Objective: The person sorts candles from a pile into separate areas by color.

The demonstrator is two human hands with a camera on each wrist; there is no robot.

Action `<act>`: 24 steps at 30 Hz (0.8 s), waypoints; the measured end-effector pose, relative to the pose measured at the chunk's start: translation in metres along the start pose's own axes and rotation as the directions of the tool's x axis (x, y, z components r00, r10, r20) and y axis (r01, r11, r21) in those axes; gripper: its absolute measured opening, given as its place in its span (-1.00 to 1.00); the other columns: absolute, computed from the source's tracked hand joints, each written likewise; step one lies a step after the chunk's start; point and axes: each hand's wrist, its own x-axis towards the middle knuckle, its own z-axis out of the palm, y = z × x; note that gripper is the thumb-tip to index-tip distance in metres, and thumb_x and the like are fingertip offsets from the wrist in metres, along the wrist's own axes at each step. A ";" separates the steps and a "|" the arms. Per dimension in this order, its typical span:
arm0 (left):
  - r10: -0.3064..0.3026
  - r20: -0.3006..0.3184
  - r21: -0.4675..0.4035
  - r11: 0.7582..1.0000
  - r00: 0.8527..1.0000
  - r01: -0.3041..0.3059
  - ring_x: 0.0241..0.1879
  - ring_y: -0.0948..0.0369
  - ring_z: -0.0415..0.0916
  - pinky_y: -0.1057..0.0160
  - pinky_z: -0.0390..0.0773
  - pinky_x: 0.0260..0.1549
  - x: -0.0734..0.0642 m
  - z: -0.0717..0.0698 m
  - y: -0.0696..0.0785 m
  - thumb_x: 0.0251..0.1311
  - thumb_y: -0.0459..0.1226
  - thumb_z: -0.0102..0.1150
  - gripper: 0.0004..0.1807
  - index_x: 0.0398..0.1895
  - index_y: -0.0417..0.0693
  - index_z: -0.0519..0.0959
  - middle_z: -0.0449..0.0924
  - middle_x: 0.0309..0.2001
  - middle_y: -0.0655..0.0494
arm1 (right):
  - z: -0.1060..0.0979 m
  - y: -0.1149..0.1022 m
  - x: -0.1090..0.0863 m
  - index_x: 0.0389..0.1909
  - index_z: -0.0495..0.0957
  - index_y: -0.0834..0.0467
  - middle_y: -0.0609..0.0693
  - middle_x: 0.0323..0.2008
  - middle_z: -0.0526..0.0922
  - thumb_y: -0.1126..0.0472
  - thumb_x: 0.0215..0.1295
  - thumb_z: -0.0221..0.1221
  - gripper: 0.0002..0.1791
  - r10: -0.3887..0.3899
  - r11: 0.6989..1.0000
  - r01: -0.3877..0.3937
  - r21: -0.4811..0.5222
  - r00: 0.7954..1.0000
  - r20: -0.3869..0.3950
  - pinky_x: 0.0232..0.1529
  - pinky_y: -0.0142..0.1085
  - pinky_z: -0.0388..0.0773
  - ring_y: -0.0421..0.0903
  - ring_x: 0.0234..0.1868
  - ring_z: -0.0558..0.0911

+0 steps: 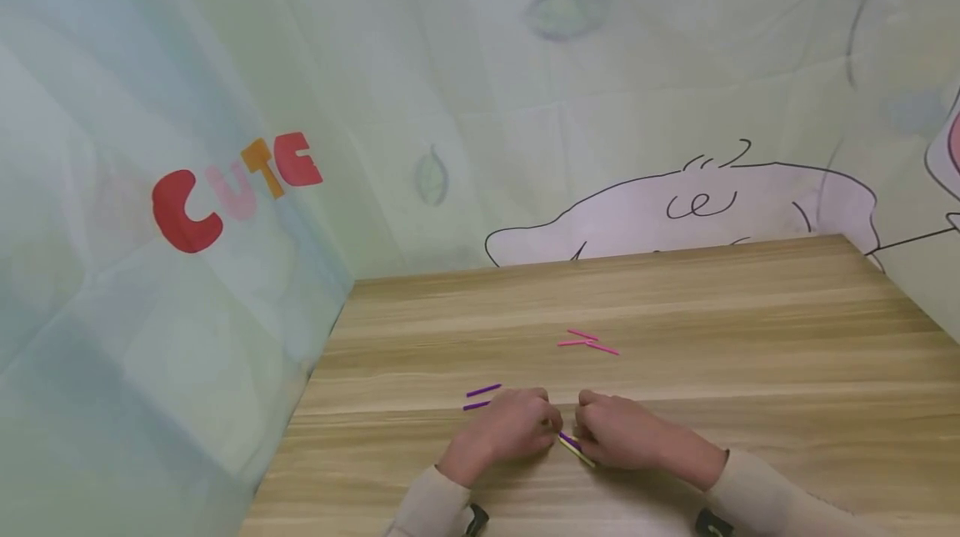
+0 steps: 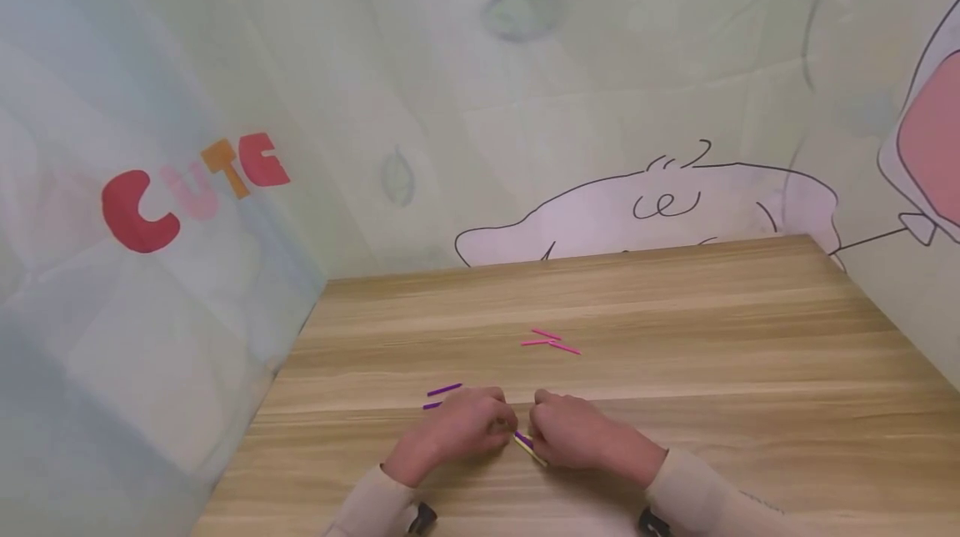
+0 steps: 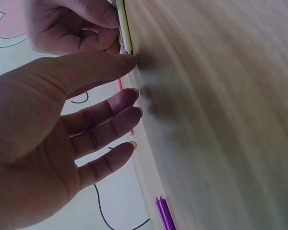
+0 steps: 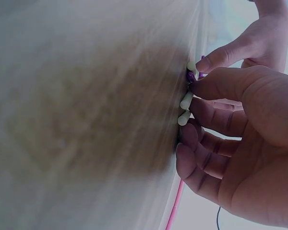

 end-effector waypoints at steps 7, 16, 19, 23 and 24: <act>-0.008 0.023 0.011 1.000 1.000 0.008 -0.39 0.42 0.43 0.50 0.38 -0.41 0.001 0.001 0.000 0.14 -0.22 0.38 -0.92 -0.30 0.15 0.76 0.52 -0.38 0.33 | 0.000 0.000 0.000 -0.61 0.49 0.00 -0.21 -0.48 0.31 0.20 0.14 0.33 -0.77 -0.002 1.000 0.002 -0.005 1.000 0.000 -0.55 -0.43 0.35 -0.33 -0.56 0.28; 0.003 0.019 0.003 1.000 1.000 -0.003 -0.41 0.42 0.42 0.50 0.39 -0.41 0.002 0.001 -0.001 0.12 -0.25 0.38 -0.93 -0.33 0.13 0.75 0.50 -0.40 0.33 | 0.000 0.000 0.001 -0.62 0.49 0.00 -0.21 -0.48 0.30 0.20 0.15 0.33 -0.76 -0.001 1.000 0.001 0.000 1.000 0.006 -0.55 -0.43 0.34 -0.33 -0.57 0.28; 0.008 -0.008 0.004 1.000 1.000 -0.008 -0.45 0.42 0.39 0.49 0.37 -0.45 0.002 0.002 -0.001 0.12 -0.27 0.36 -0.93 -0.37 0.14 0.73 0.46 -0.43 0.34 | 0.001 0.001 0.001 -0.62 0.48 -0.01 -0.21 -0.48 0.30 0.20 0.16 0.32 -0.75 0.003 1.000 -0.003 0.003 1.000 0.006 -0.56 -0.43 0.34 -0.33 -0.57 0.28; 0.002 -0.023 0.001 1.000 1.000 -0.002 -0.48 0.43 0.35 0.50 0.32 -0.50 0.004 0.005 -0.002 0.14 -0.27 0.34 -0.93 -0.35 0.14 0.72 0.43 -0.45 0.35 | 0.001 0.001 0.001 -0.61 0.49 0.00 -0.21 -0.48 0.31 0.20 0.16 0.33 -0.76 0.008 1.000 -0.009 0.008 1.000 0.011 -0.55 -0.44 0.34 -0.33 -0.57 0.28; 0.002 -0.022 0.001 1.000 1.000 -0.002 -0.48 0.43 0.35 0.50 0.32 -0.50 0.005 0.006 -0.002 0.15 -0.27 0.33 -0.92 -0.33 0.14 0.72 0.43 -0.45 0.35 | 0.001 0.001 0.001 -0.61 0.50 0.00 -0.21 -0.47 0.31 0.20 0.16 0.33 -0.77 0.009 1.000 -0.009 0.009 1.000 0.013 -0.55 -0.44 0.34 -0.33 -0.57 0.29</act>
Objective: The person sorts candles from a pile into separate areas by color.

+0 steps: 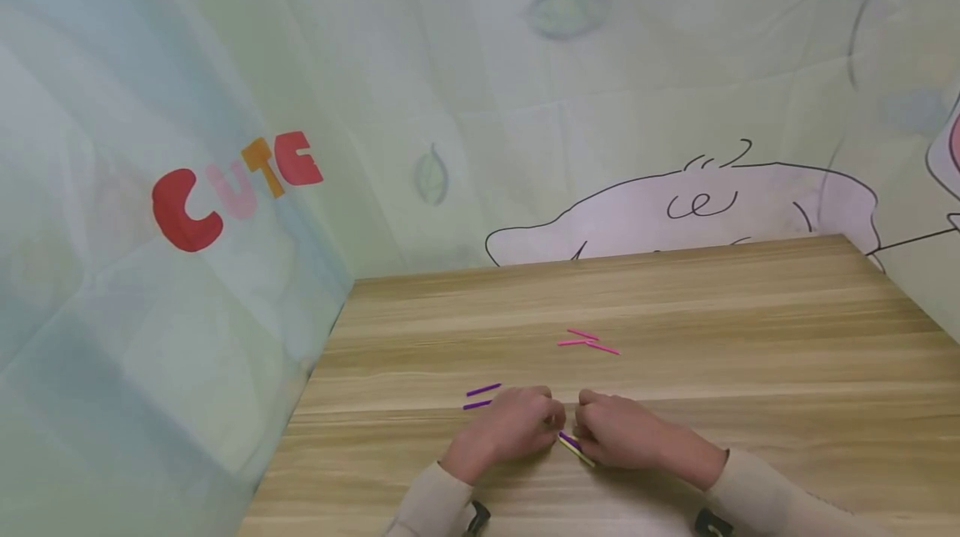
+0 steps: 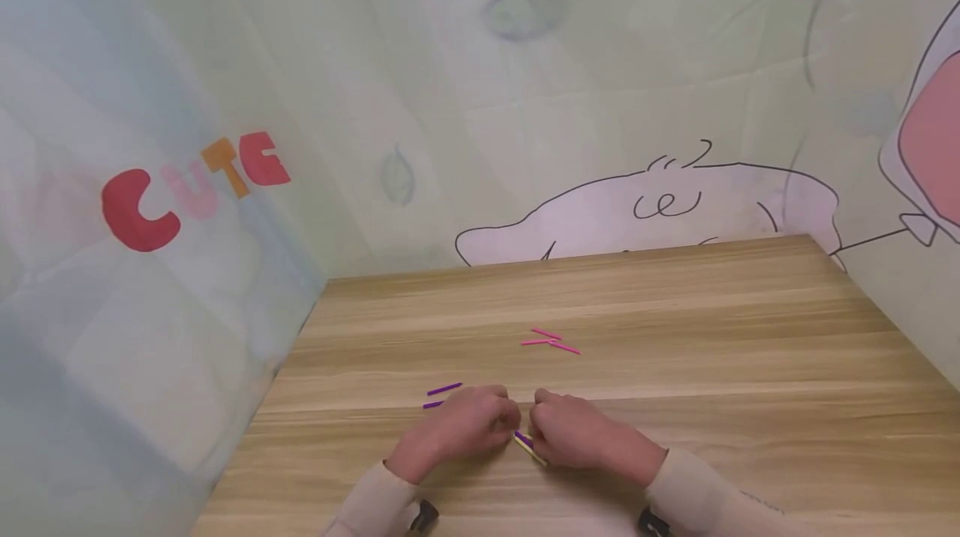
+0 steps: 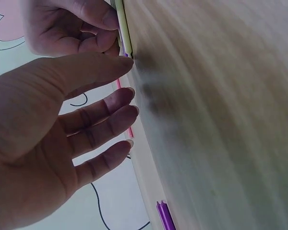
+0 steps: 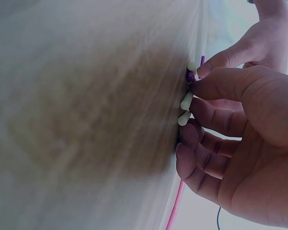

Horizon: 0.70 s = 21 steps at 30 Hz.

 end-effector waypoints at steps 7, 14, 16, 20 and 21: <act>0.011 0.012 -0.011 1.000 1.000 -0.011 -0.48 0.42 0.36 0.51 0.32 -0.52 0.000 -0.002 0.003 0.18 -0.28 0.30 -0.89 -0.31 0.14 0.75 0.48 -0.43 0.32 | -0.002 -0.002 0.000 -0.60 0.50 0.00 -0.22 -0.48 0.30 0.20 0.15 0.33 -0.77 -0.003 1.000 0.003 -0.002 1.000 -0.002 -0.55 -0.43 0.34 -0.33 -0.56 0.29; 0.004 0.028 -0.014 1.000 1.000 -0.003 -0.44 0.42 0.40 0.51 0.35 -0.46 0.000 -0.002 0.005 0.17 -0.29 0.31 -0.88 -0.29 0.15 0.76 0.53 -0.39 0.31 | -0.002 -0.002 -0.001 -0.61 0.49 0.00 -0.22 -0.49 0.29 0.21 0.15 0.33 -0.76 -0.004 1.000 0.004 -0.004 1.000 -0.003 -0.55 -0.43 0.34 -0.33 -0.57 0.28; 0.008 0.025 -0.019 1.000 1.000 -0.007 -0.44 0.43 0.39 0.52 0.35 -0.46 0.001 -0.002 0.004 0.17 -0.29 0.31 -0.88 -0.30 0.14 0.76 0.52 -0.40 0.31 | -0.002 -0.002 -0.001 -0.61 0.49 0.01 -0.21 -0.48 0.29 0.21 0.15 0.33 -0.76 -0.002 1.000 0.002 -0.006 1.000 -0.002 -0.55 -0.42 0.34 -0.32 -0.57 0.28; 0.012 0.028 -0.018 1.000 1.000 -0.012 -0.46 0.43 0.36 0.52 0.34 -0.47 0.001 0.000 0.004 0.16 -0.28 0.33 -0.89 -0.31 0.14 0.75 0.48 -0.42 0.33 | -0.001 -0.001 0.000 -0.61 0.49 0.01 -0.20 -0.48 0.30 0.21 0.15 0.33 -0.77 0.006 1.000 -0.006 -0.005 1.000 0.004 -0.55 -0.43 0.34 -0.32 -0.57 0.29; 0.012 0.031 -0.018 1.000 0.999 -0.012 -0.46 0.43 0.36 0.52 0.34 -0.47 0.001 0.001 0.004 0.15 -0.28 0.33 -0.90 -0.31 0.14 0.75 0.47 -0.42 0.33 | -0.001 -0.001 0.000 -0.61 0.49 0.01 -0.20 -0.48 0.30 0.21 0.15 0.33 -0.77 0.006 1.000 -0.006 -0.004 1.000 0.004 -0.55 -0.43 0.34 -0.32 -0.57 0.29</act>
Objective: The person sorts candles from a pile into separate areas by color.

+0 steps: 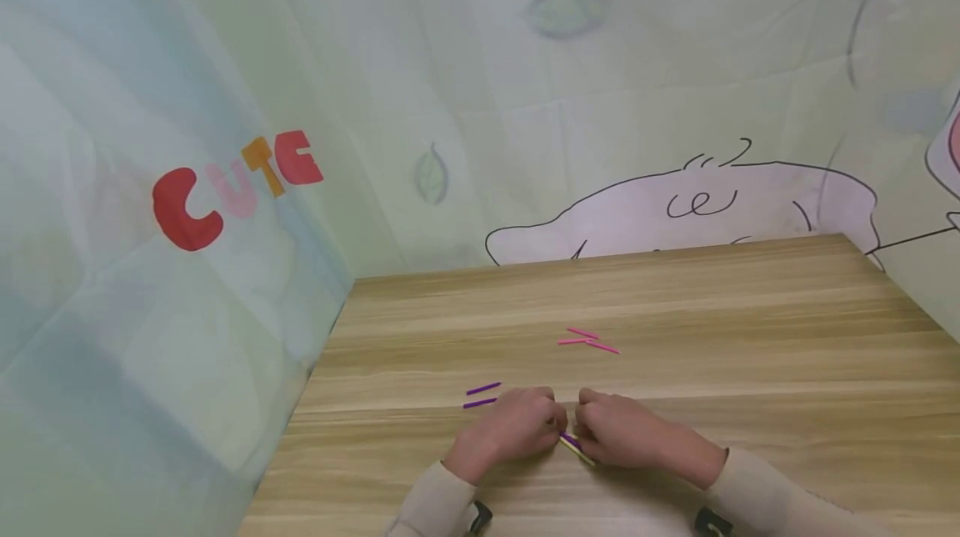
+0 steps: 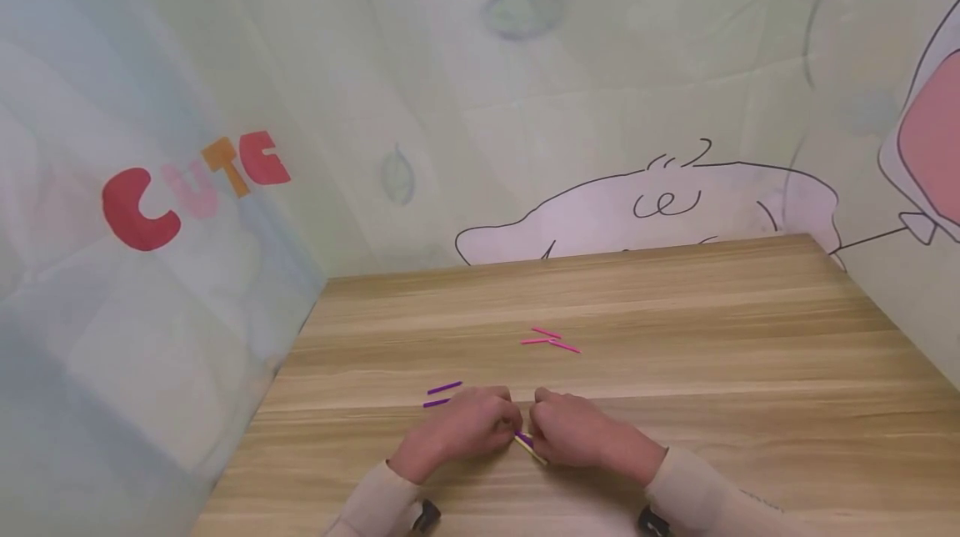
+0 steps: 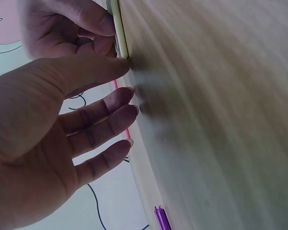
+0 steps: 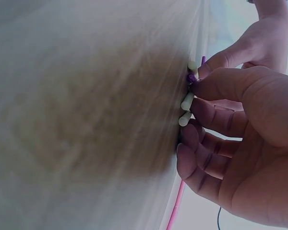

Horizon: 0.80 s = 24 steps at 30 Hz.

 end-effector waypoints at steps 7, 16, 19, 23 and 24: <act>-0.005 0.020 0.007 1.000 1.000 0.005 -0.44 0.44 0.37 0.52 0.35 -0.45 0.001 0.000 0.000 0.13 -0.28 0.37 -0.92 -0.34 0.12 0.73 0.47 -0.41 0.34 | -0.001 0.000 -0.001 -0.62 0.46 0.01 -0.20 -0.48 0.30 0.22 0.14 0.33 -0.74 -0.014 1.000 0.014 0.000 1.000 -0.011 -0.56 -0.44 0.34 -0.32 -0.57 0.28; -0.012 0.025 0.007 1.000 1.000 0.012 -0.43 0.43 0.39 0.52 0.39 -0.41 0.001 0.000 0.001 0.13 -0.29 0.37 -0.93 -0.34 0.11 0.72 0.48 -0.41 0.33 | 0.000 0.000 -0.002 -0.59 0.50 0.02 -0.20 -0.46 0.31 0.22 0.14 0.33 -0.78 0.000 1.000 0.000 0.004 1.000 -0.004 -0.55 -0.45 0.36 -0.33 -0.56 0.30; -0.009 0.019 0.005 1.000 1.000 0.009 -0.43 0.43 0.39 0.52 0.39 -0.41 0.000 -0.001 0.002 0.12 -0.29 0.36 -0.93 -0.35 0.11 0.72 0.48 -0.40 0.33 | 0.000 -0.001 -0.002 -0.59 0.49 0.03 -0.19 -0.46 0.32 0.23 0.14 0.33 -0.78 -0.002 1.000 0.002 0.003 1.000 -0.009 -0.56 -0.44 0.36 -0.33 -0.57 0.30; -0.007 0.012 0.001 1.000 1.000 0.007 -0.44 0.43 0.39 0.52 0.39 -0.41 0.000 -0.001 0.002 0.12 -0.29 0.36 -0.93 -0.36 0.11 0.72 0.47 -0.41 0.33 | -0.001 -0.001 -0.003 -0.62 0.47 0.03 -0.18 -0.48 0.33 0.25 0.10 0.33 -0.76 -0.002 1.000 0.002 -0.013 1.000 -0.019 -0.57 -0.43 0.35 -0.31 -0.58 0.29; -0.005 0.012 0.002 1.000 1.000 0.005 -0.44 0.43 0.39 0.52 0.38 -0.41 0.000 -0.001 0.002 0.12 -0.29 0.36 -0.93 -0.36 0.11 0.72 0.47 -0.41 0.33 | -0.001 -0.002 -0.003 -0.62 0.46 0.03 -0.18 -0.48 0.33 0.25 0.10 0.32 -0.76 0.000 1.000 0.000 -0.020 1.000 -0.019 -0.57 -0.43 0.35 -0.31 -0.58 0.28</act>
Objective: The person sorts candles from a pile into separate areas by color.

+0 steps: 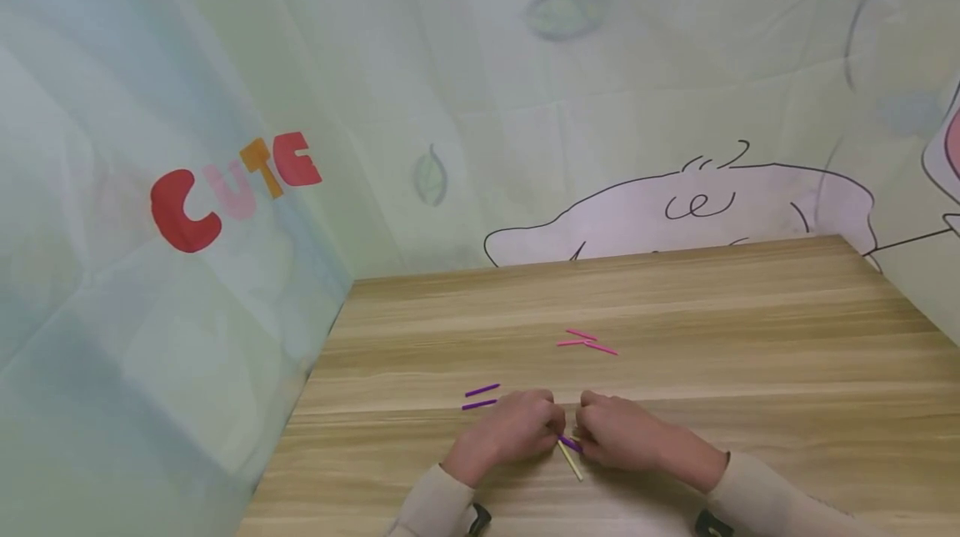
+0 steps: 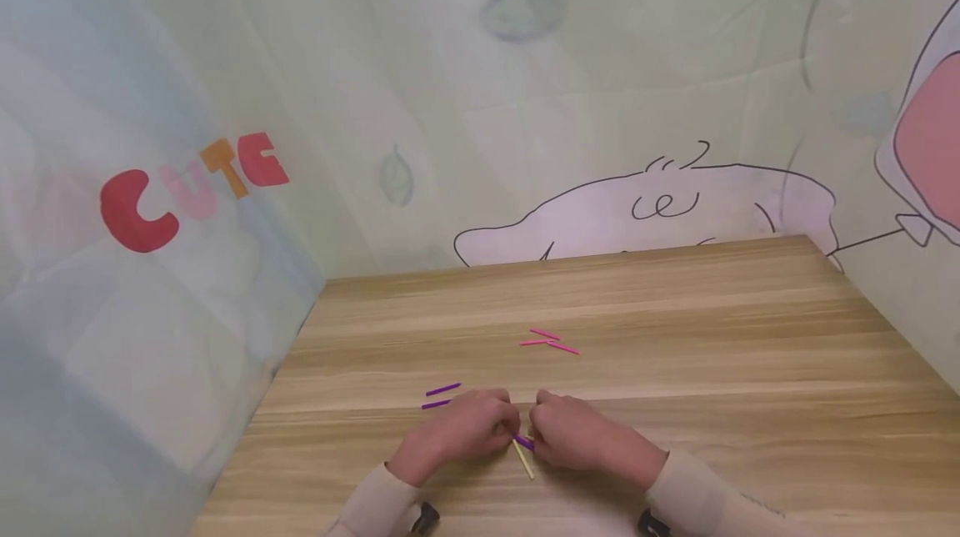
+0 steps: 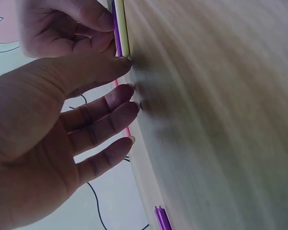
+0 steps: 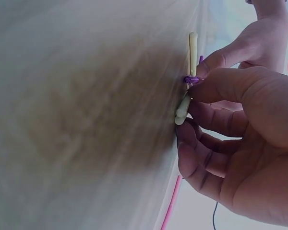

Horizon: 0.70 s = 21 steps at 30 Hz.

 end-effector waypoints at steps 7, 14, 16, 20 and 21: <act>-0.002 0.014 -0.008 1.000 1.000 0.002 -0.43 0.43 0.39 0.53 0.39 -0.38 0.001 0.000 0.000 0.14 -0.28 0.36 -0.94 -0.34 0.10 0.72 0.48 -0.41 0.34 | -0.002 -0.002 -0.001 -0.64 0.42 0.03 -0.18 -0.49 0.31 0.23 0.05 0.31 -0.75 0.012 0.999 -0.012 -0.033 1.000 0.010 -0.59 -0.43 0.33 -0.30 -0.59 0.27; -0.013 0.019 -0.005 1.000 1.000 0.013 -0.41 0.42 0.42 0.51 0.42 -0.35 0.001 0.000 0.000 0.15 -0.28 0.36 -0.94 -0.34 0.10 0.71 0.50 -0.39 0.33 | -0.003 -0.002 -0.003 -0.57 0.44 0.06 -0.16 -0.51 0.34 0.25 0.13 0.25 -0.80 0.063 0.998 -0.063 -0.005 0.998 0.020 -0.57 -0.40 0.36 -0.28 -0.58 0.30; -0.014 0.019 -0.001 1.000 1.000 0.014 -0.41 0.42 0.42 0.50 0.42 -0.35 0.000 0.001 -0.001 0.15 -0.28 0.36 -0.94 -0.34 0.10 0.71 0.49 -0.39 0.33 | -0.004 -0.001 -0.003 -0.55 0.44 0.06 -0.17 -0.51 0.34 0.25 0.17 0.25 -0.81 0.071 0.997 -0.071 0.003 0.997 0.019 -0.56 -0.40 0.37 -0.28 -0.57 0.30; -0.009 0.012 0.002 1.000 1.000 0.009 -0.42 0.42 0.41 0.50 0.42 -0.37 0.000 0.001 -0.001 0.14 -0.29 0.36 -0.94 -0.36 0.11 0.71 0.48 -0.41 0.33 | -0.006 -0.001 -0.004 -0.53 0.46 0.07 -0.18 -0.52 0.35 0.25 0.19 0.25 -0.82 0.062 0.998 -0.062 0.008 0.998 0.009 -0.55 -0.40 0.37 -0.29 -0.56 0.31; -0.008 0.011 0.000 1.000 1.000 0.008 -0.42 0.42 0.41 0.50 0.41 -0.38 0.000 0.001 -0.001 0.14 -0.29 0.36 -0.94 -0.37 0.11 0.71 0.47 -0.41 0.33 | -0.006 -0.001 -0.005 -0.52 0.46 0.08 -0.19 -0.53 0.35 0.25 0.19 0.26 -0.82 0.057 0.998 -0.057 0.010 0.998 0.006 -0.55 -0.41 0.37 -0.30 -0.56 0.31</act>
